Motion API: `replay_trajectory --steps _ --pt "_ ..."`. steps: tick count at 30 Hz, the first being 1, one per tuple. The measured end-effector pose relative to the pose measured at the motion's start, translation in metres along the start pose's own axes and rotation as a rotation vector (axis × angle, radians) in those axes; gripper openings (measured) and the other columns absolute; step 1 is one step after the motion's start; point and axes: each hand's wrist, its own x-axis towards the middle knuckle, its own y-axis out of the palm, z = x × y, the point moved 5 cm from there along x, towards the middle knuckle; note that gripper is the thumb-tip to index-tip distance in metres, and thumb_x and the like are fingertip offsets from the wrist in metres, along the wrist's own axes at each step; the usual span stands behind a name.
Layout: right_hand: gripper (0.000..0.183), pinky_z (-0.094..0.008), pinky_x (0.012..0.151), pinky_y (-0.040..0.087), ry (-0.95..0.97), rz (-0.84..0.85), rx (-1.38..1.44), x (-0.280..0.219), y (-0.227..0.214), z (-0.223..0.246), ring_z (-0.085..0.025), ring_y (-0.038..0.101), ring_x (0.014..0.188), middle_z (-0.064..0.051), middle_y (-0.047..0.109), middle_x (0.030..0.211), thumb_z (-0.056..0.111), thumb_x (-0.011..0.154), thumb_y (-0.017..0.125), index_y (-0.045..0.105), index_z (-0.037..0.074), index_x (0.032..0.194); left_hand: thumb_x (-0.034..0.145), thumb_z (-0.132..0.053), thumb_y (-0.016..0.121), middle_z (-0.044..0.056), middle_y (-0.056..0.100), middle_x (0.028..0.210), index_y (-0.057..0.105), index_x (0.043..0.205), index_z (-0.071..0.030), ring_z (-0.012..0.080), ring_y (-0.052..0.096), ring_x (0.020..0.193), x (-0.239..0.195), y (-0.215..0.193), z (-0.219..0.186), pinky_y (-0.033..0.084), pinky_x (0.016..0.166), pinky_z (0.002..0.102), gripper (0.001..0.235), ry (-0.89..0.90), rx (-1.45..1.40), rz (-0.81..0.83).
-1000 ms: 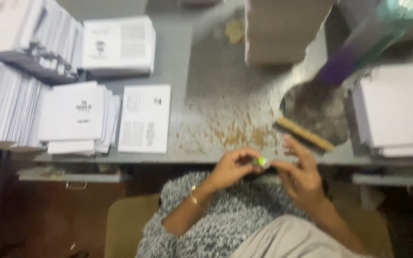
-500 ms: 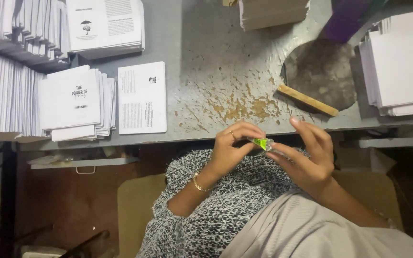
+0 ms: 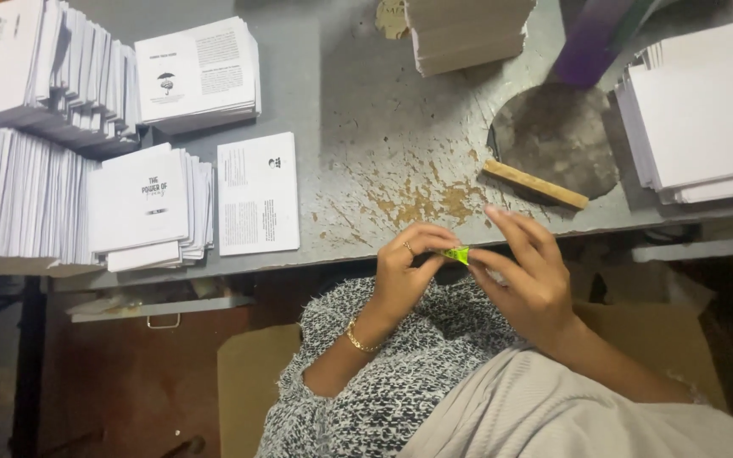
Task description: Folding printed paper sheets into booklets and using a wooden block to crease the folds.
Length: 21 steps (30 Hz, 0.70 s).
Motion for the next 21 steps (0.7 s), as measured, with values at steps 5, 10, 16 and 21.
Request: replay_trajectory --steps 5,10,16,21 --pt "0.018 -0.05 0.094 0.056 0.114 0.129 0.084 0.004 0.0 -0.004 -0.046 0.061 0.122 -0.027 0.062 0.141 -0.003 0.073 0.085 0.075 0.002 0.086 0.078 0.006 0.079 0.002 0.077 0.093 0.079 0.092 -0.012 0.0238 0.075 0.089 -0.001 -0.004 -0.002 0.059 0.082 0.034 0.023 0.002 -0.012 0.056" --pt "0.009 -0.047 0.095 0.057 0.011 0.061 0.024 -0.001 0.001 -0.007 -0.043 0.065 0.12 -0.026 0.068 0.134 -0.001 0.081 0.082 0.075 0.003 0.085 0.076 0.008 0.077 0.004 0.077 0.094 0.078 0.094 -0.01 0.0251 0.074 0.09 -0.006 0.005 0.005 0.059 0.081 0.035 0.025 -0.013 -0.043 0.065" --pt "0.009 -0.047 0.092 0.06 -0.155 -0.067 0.05 -0.018 -0.005 -0.014 -0.039 0.07 0.107 -0.02 0.078 0.112 0.001 0.079 0.085 0.077 0.006 0.079 0.088 -0.001 0.074 0.015 0.073 0.116 0.068 0.11 -0.001 0.0288 0.071 0.106 -0.016 0.014 0.008 0.061 0.088 0.039 0.022 -0.189 -0.383 0.294" --pt "0.011 -0.047 0.089 0.062 -0.277 -0.131 -0.004 -0.042 -0.004 -0.022 -0.032 0.069 0.106 -0.011 0.08 0.106 0.01 0.074 0.09 0.08 0.013 0.079 0.087 -0.001 0.074 0.016 0.075 0.111 0.071 0.103 -0.001 0.0251 0.073 0.101 -0.022 0.015 0.025 0.062 0.083 0.033 0.016 -0.241 -0.573 0.284"
